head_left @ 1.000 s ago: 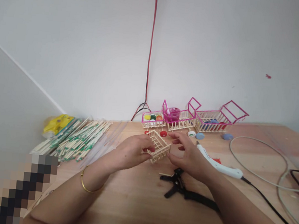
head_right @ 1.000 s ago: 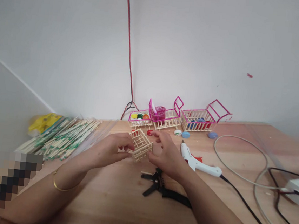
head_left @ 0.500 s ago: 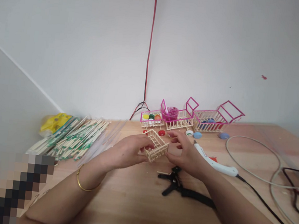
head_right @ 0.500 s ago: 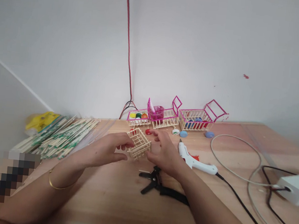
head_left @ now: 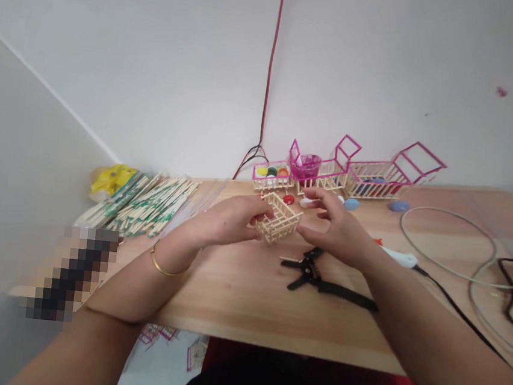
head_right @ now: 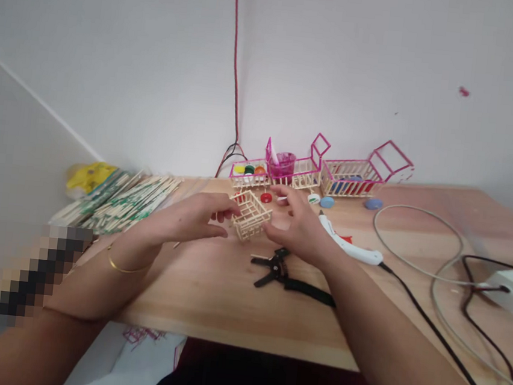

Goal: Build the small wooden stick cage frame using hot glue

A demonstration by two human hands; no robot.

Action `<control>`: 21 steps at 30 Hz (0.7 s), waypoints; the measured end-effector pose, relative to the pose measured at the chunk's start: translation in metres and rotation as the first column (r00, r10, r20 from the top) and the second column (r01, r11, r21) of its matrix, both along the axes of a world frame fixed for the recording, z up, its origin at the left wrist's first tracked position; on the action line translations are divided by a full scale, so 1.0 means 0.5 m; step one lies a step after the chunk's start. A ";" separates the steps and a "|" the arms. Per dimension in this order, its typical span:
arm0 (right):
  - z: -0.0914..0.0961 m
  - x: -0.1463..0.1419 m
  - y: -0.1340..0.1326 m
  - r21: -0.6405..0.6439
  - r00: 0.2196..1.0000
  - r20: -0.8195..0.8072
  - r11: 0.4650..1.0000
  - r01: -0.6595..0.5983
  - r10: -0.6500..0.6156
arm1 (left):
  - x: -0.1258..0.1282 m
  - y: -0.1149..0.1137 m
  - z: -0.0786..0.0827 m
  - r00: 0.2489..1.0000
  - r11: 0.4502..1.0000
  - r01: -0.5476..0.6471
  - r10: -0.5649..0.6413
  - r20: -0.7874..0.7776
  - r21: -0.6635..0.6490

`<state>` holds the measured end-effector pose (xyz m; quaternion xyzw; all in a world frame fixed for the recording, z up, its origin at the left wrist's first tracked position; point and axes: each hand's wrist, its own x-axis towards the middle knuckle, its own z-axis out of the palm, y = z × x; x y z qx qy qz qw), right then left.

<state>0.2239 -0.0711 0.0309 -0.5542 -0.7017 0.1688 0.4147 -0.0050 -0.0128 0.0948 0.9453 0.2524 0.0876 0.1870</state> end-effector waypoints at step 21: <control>0.001 -0.005 -0.006 -0.019 0.999 -0.049 1.000 0.006 -0.007 | 0.015 -0.009 -0.009 0.990 0.997 0.074 -0.076 0.122 0.025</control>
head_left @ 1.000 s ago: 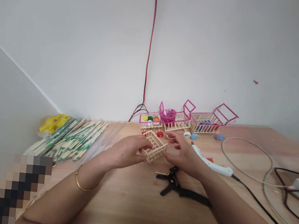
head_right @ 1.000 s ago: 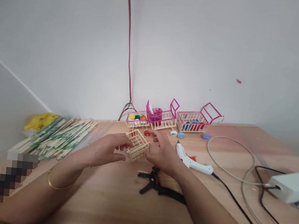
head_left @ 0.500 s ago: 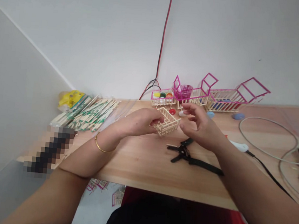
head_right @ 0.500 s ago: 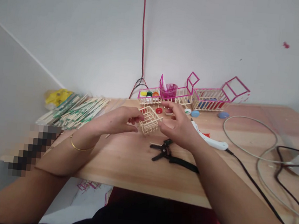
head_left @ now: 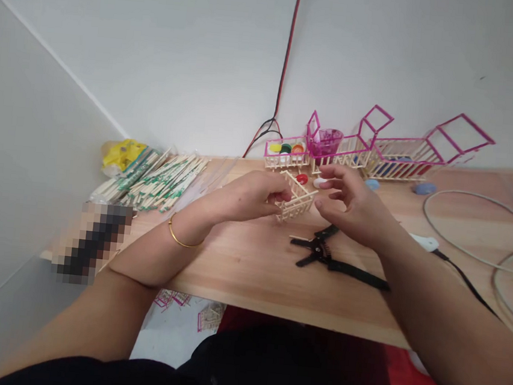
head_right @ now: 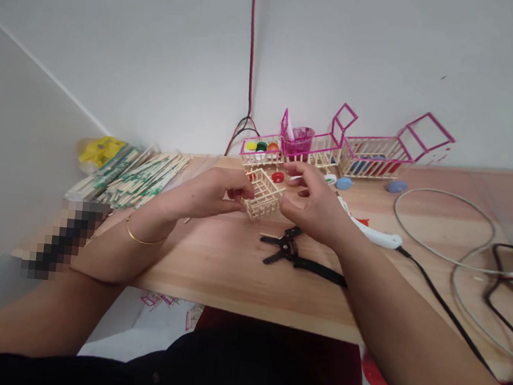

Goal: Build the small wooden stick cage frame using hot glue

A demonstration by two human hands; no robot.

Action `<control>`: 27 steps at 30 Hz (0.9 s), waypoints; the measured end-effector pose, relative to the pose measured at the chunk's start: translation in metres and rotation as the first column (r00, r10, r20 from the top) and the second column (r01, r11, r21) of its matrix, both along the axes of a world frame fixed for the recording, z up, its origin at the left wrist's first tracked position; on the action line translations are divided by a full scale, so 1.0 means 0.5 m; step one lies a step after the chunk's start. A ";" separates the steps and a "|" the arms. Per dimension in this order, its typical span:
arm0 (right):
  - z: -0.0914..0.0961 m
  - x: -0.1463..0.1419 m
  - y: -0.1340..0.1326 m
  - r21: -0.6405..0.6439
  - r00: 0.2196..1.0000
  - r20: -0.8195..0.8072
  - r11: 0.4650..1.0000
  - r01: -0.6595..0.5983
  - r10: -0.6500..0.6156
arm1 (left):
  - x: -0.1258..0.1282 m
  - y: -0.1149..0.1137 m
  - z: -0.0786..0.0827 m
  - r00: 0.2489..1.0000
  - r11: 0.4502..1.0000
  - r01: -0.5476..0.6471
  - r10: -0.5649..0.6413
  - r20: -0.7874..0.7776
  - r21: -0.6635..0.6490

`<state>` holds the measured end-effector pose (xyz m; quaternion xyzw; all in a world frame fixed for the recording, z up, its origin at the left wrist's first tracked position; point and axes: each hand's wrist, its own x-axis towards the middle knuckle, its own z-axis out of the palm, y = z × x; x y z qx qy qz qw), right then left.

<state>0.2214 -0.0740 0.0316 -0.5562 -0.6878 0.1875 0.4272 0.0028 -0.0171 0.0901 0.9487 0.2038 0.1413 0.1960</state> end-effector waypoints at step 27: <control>-0.033 0.010 0.021 0.009 0.998 0.026 0.998 -0.063 0.062 | 0.005 0.015 -0.011 0.999 0.999 0.036 -0.036 0.004 -0.011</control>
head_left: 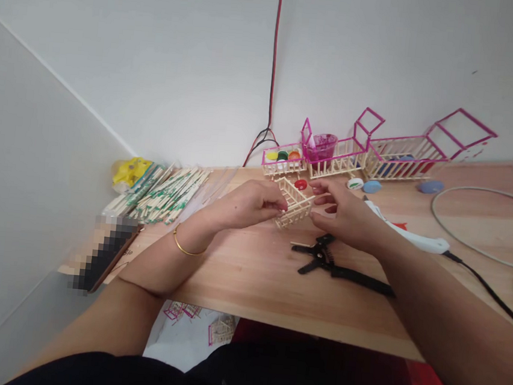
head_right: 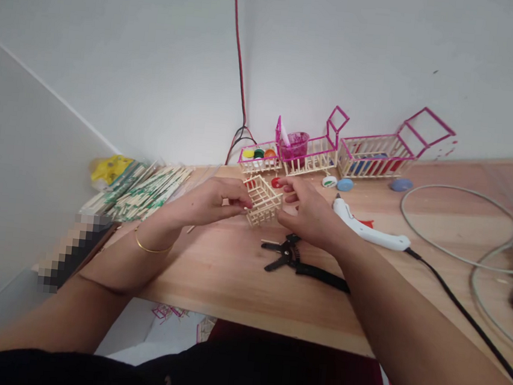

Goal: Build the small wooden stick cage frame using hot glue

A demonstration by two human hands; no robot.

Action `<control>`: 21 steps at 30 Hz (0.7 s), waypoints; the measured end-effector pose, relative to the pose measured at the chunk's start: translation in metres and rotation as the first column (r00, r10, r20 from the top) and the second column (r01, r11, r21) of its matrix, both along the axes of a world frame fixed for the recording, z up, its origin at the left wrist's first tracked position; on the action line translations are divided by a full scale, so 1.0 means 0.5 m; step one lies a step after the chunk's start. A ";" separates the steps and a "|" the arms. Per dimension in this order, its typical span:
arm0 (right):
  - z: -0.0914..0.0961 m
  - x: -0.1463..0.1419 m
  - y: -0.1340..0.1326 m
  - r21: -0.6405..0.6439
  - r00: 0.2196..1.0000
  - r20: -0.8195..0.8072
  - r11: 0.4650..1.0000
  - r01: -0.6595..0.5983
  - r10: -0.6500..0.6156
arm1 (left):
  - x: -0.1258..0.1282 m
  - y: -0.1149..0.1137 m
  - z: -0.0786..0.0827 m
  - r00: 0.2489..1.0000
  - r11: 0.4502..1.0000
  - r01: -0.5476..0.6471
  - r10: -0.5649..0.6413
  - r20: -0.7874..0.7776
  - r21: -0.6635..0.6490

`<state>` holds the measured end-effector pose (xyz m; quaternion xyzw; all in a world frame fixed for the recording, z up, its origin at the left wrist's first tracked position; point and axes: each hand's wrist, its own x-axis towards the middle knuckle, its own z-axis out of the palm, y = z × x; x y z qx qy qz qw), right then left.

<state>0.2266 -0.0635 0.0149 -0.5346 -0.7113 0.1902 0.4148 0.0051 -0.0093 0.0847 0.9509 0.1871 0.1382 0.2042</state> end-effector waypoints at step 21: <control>0.048 -0.091 -0.043 0.338 0.988 0.132 0.933 -0.127 0.086 | 0.003 0.002 -0.016 0.995 0.998 0.058 -0.060 0.077 0.036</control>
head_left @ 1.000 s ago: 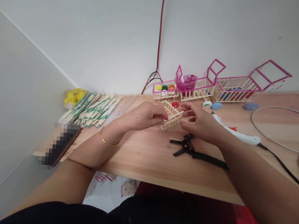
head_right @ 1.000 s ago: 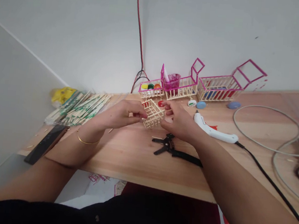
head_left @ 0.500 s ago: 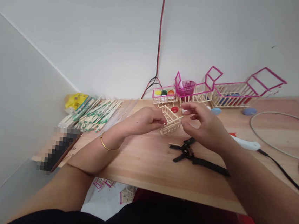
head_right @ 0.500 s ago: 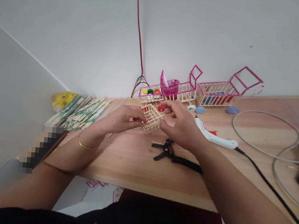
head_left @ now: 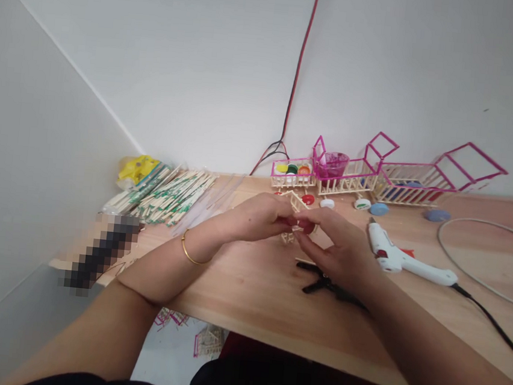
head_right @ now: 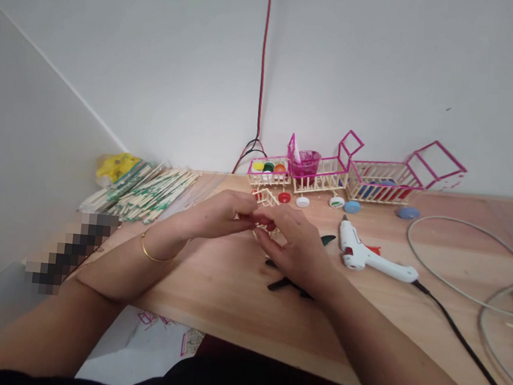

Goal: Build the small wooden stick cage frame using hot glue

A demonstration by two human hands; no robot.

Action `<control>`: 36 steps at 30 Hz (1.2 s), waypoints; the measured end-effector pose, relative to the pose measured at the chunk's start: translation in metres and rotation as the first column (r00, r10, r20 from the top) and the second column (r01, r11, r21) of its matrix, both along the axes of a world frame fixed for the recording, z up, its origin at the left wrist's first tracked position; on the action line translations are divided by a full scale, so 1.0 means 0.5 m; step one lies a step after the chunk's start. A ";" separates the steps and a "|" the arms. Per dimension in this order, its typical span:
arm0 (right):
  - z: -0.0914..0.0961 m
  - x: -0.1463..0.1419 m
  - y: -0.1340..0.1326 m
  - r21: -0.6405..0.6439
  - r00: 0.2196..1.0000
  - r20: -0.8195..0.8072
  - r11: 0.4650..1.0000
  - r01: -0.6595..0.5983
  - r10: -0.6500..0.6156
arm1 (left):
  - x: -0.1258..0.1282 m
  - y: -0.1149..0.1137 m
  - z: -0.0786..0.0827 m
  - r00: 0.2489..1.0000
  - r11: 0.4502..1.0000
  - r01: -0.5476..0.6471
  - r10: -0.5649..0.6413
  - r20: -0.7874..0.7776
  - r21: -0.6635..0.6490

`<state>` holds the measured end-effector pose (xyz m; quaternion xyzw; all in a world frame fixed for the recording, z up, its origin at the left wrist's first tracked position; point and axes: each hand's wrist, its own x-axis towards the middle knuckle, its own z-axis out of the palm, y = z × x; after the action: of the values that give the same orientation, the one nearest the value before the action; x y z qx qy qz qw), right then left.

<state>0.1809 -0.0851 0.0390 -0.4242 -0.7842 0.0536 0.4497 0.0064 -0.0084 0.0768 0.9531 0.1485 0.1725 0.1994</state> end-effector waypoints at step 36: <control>-0.023 -0.003 0.004 0.000 0.987 0.082 0.990 0.142 -0.141 | 0.001 0.010 -0.016 0.986 0.990 -0.120 0.128 -0.109 0.075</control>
<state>0.1795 -0.0830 0.0273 -0.4819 -0.7697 0.0062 0.4187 0.0072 -0.0035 0.0687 0.9566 0.2126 0.1349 0.1468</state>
